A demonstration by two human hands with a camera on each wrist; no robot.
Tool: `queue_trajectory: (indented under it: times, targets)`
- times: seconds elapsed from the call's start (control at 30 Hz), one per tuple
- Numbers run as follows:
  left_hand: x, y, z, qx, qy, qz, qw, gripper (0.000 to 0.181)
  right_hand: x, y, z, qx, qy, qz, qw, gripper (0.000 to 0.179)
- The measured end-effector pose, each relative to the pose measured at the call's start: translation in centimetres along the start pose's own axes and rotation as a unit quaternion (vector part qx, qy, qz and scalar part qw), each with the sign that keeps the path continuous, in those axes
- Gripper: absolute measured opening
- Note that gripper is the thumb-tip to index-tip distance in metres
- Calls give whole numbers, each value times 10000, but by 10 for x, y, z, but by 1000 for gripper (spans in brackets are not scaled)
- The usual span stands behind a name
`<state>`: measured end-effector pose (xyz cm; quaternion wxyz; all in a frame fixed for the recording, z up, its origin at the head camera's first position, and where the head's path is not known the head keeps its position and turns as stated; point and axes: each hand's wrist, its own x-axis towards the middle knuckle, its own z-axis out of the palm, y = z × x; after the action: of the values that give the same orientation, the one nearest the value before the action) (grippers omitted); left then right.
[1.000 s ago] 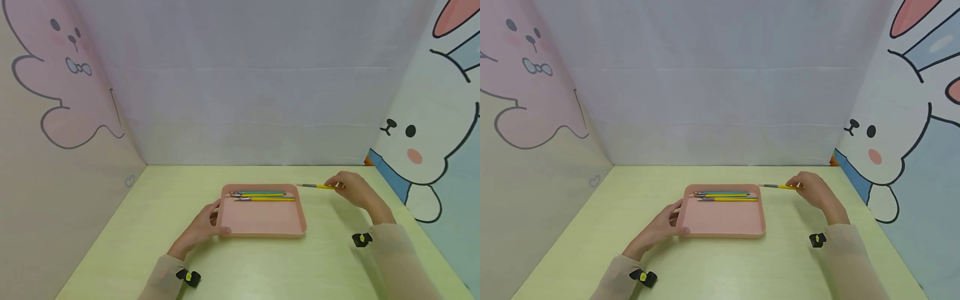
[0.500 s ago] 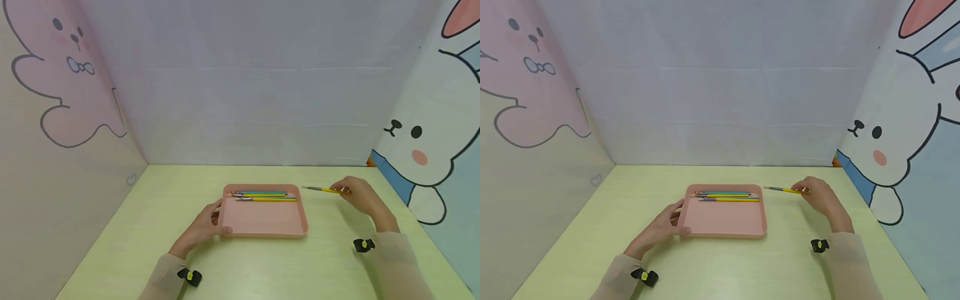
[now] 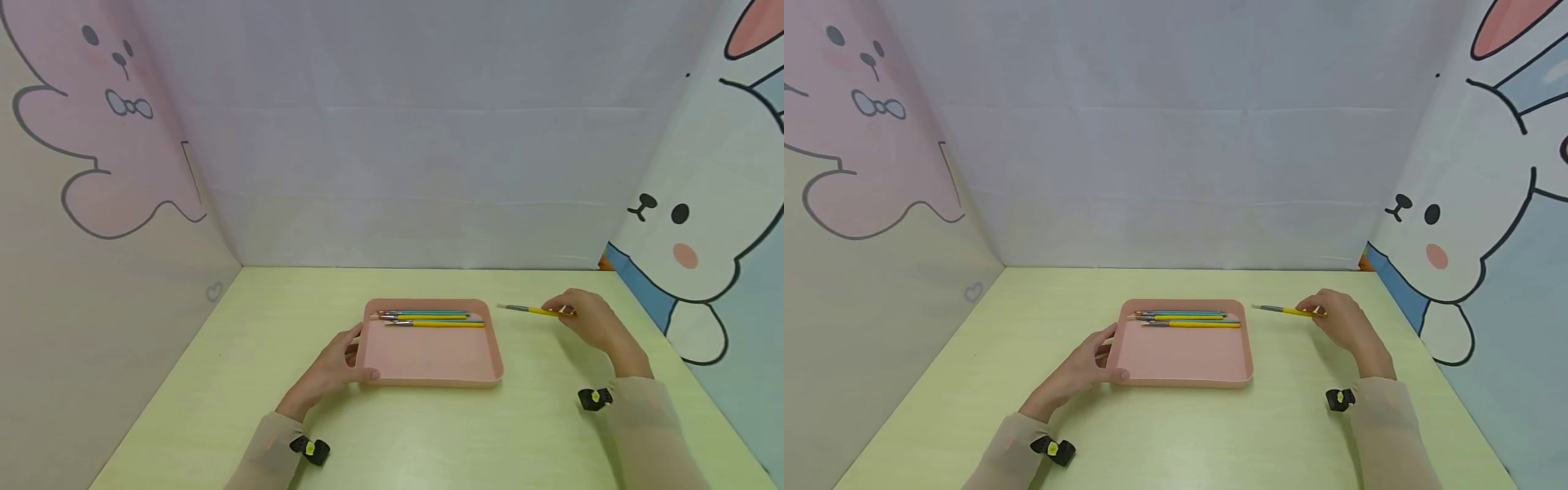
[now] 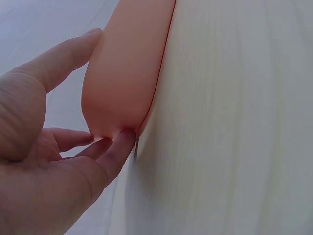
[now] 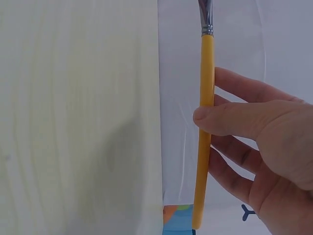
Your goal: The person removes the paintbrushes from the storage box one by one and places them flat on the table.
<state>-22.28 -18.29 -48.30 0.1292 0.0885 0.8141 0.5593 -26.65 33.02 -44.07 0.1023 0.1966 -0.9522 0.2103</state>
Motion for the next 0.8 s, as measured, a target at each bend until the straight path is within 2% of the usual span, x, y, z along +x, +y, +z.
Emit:
queue_trajectory:
  times: [0.37,0.8]
  targets:
    - [1,-1,0,89,19,-24,10000,108,2,11,6,47,-408,204,9989,29]
    - [3,7,-3,85,-53,3,9999,109,0,20,10,117,-720,73,9973,29]
